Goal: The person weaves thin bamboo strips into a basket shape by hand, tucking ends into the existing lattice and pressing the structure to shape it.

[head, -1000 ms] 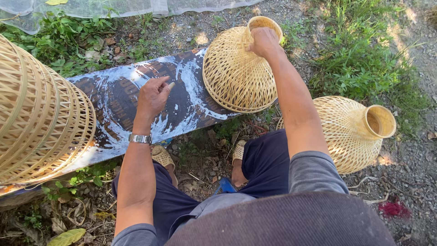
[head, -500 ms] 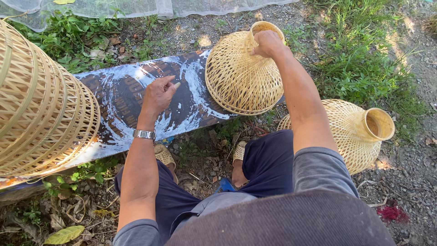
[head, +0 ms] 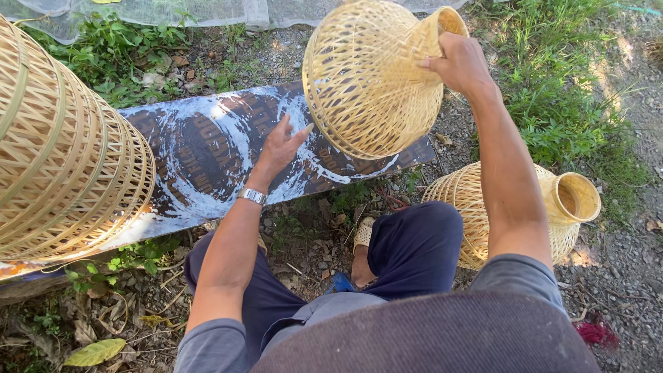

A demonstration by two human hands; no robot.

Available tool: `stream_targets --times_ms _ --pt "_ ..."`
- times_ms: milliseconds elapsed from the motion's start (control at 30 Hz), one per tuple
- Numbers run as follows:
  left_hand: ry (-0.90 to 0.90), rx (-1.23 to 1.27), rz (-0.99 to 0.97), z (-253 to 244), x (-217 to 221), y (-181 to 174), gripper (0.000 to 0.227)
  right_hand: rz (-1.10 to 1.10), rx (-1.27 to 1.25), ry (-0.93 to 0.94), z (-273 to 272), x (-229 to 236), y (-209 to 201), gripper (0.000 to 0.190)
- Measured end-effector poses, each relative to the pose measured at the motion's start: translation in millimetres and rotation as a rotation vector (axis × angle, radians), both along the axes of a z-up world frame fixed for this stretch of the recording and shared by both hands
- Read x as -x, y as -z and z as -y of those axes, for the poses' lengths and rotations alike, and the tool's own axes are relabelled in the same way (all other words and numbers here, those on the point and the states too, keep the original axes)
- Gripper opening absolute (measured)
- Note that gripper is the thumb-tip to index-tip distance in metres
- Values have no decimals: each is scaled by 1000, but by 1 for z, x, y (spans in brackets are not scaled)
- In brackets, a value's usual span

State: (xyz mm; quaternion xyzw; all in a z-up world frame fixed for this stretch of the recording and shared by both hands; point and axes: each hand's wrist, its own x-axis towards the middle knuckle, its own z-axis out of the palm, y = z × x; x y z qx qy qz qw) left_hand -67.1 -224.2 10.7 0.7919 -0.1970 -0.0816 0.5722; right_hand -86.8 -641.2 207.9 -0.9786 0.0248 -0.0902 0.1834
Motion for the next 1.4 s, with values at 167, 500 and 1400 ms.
stream_targets --times_ms 167,500,1400 --pt "98 638 -179 30 -19 14 69 76 -159 56 -12 36 22 30" --pt "-102 1021 -484 58 -32 31 31 146 -339 -105 -23 103 42 23" --pt "-619 511 -841 47 -53 156 19 647 -418 80 114 209 -44 13"
